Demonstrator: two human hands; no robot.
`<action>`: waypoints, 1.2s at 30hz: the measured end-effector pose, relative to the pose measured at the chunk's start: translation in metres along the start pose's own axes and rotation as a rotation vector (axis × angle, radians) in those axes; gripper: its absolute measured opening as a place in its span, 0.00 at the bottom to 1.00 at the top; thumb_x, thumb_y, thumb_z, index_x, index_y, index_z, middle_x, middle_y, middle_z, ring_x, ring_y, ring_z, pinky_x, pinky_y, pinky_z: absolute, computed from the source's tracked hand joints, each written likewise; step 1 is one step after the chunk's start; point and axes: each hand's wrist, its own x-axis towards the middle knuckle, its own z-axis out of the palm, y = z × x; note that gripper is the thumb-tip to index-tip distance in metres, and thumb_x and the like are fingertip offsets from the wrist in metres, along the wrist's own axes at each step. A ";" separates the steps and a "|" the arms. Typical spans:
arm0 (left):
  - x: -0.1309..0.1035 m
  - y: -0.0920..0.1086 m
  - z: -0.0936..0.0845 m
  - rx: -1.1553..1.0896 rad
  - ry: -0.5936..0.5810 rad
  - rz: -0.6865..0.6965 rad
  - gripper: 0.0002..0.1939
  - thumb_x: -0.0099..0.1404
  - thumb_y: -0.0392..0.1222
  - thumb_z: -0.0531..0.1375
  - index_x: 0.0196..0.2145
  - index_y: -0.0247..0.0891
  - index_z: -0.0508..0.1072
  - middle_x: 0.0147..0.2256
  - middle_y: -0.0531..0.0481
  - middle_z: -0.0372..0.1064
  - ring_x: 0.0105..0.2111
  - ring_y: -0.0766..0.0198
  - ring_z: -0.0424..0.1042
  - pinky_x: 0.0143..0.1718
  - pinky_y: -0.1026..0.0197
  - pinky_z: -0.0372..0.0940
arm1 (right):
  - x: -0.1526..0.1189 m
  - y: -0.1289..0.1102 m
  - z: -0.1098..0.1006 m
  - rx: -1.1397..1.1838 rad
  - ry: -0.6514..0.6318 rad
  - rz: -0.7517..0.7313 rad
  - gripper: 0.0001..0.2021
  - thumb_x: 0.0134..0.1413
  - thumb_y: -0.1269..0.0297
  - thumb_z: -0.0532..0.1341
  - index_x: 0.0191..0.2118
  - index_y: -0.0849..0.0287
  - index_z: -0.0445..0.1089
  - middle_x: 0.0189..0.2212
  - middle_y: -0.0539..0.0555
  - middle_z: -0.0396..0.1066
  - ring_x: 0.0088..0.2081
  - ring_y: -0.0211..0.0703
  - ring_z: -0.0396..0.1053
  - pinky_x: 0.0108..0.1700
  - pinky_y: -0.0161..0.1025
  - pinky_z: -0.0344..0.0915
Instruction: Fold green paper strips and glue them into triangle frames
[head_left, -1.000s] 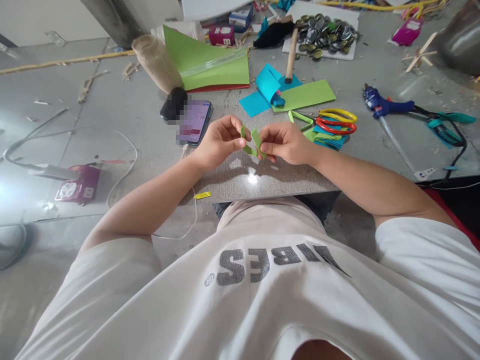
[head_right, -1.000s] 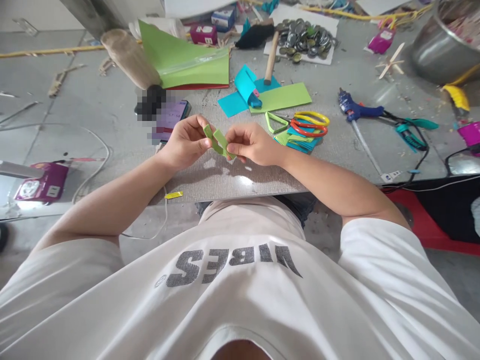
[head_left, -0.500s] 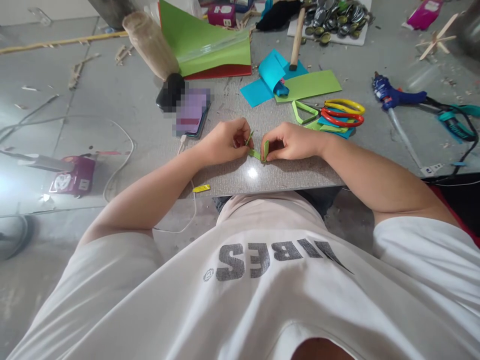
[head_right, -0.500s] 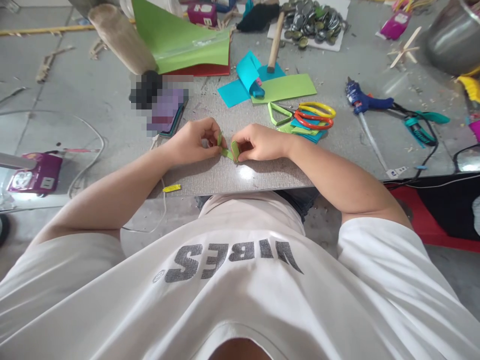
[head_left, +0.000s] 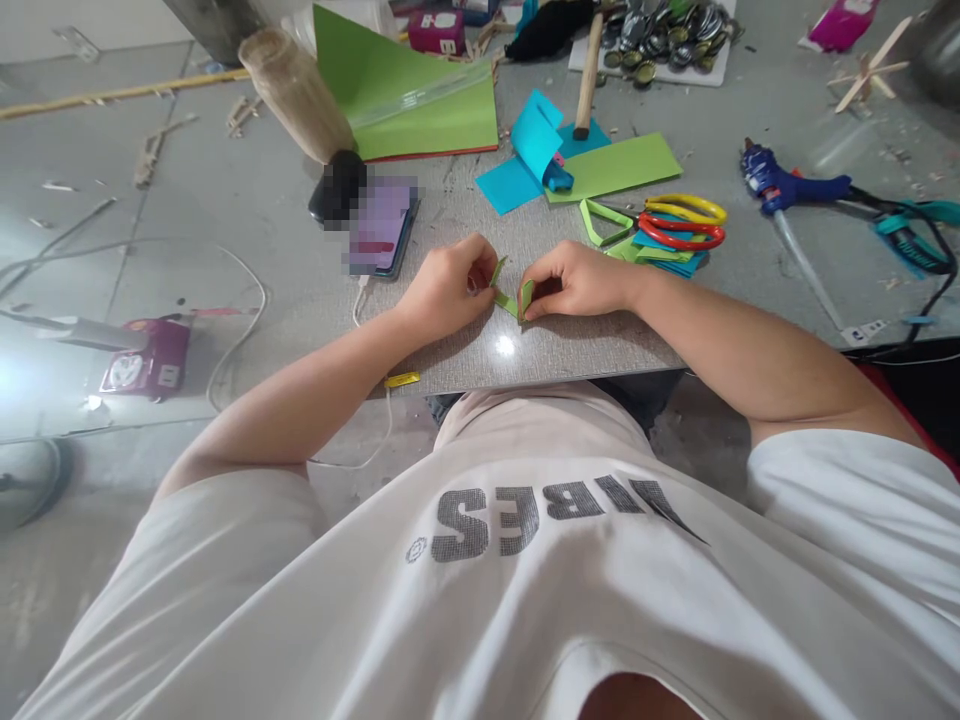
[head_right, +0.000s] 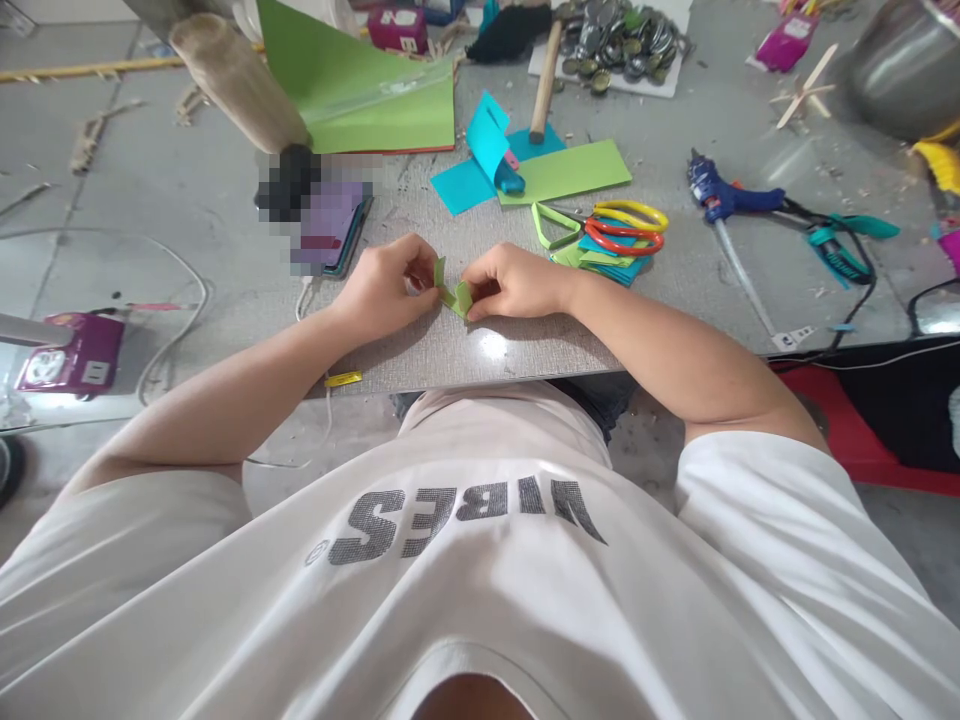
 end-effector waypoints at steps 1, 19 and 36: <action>0.000 0.001 0.000 0.008 0.000 -0.018 0.11 0.62 0.34 0.68 0.41 0.44 0.74 0.39 0.51 0.84 0.37 0.59 0.81 0.45 0.56 0.78 | 0.000 0.000 0.000 -0.001 0.004 -0.007 0.14 0.65 0.53 0.83 0.39 0.59 0.88 0.35 0.53 0.86 0.37 0.43 0.79 0.42 0.41 0.70; -0.007 0.008 0.006 0.074 0.061 -0.166 0.15 0.64 0.32 0.71 0.46 0.45 0.75 0.39 0.53 0.86 0.37 0.57 0.84 0.46 0.56 0.78 | 0.003 0.005 0.004 -0.018 0.028 -0.048 0.16 0.63 0.52 0.84 0.37 0.58 0.85 0.33 0.51 0.84 0.34 0.41 0.76 0.40 0.41 0.68; 0.001 0.000 0.003 0.069 -0.044 -0.069 0.08 0.68 0.41 0.67 0.43 0.40 0.85 0.38 0.48 0.87 0.39 0.55 0.84 0.48 0.53 0.77 | 0.005 0.009 0.012 -0.135 0.114 -0.027 0.19 0.70 0.46 0.78 0.39 0.58 0.84 0.32 0.51 0.80 0.37 0.44 0.71 0.45 0.44 0.64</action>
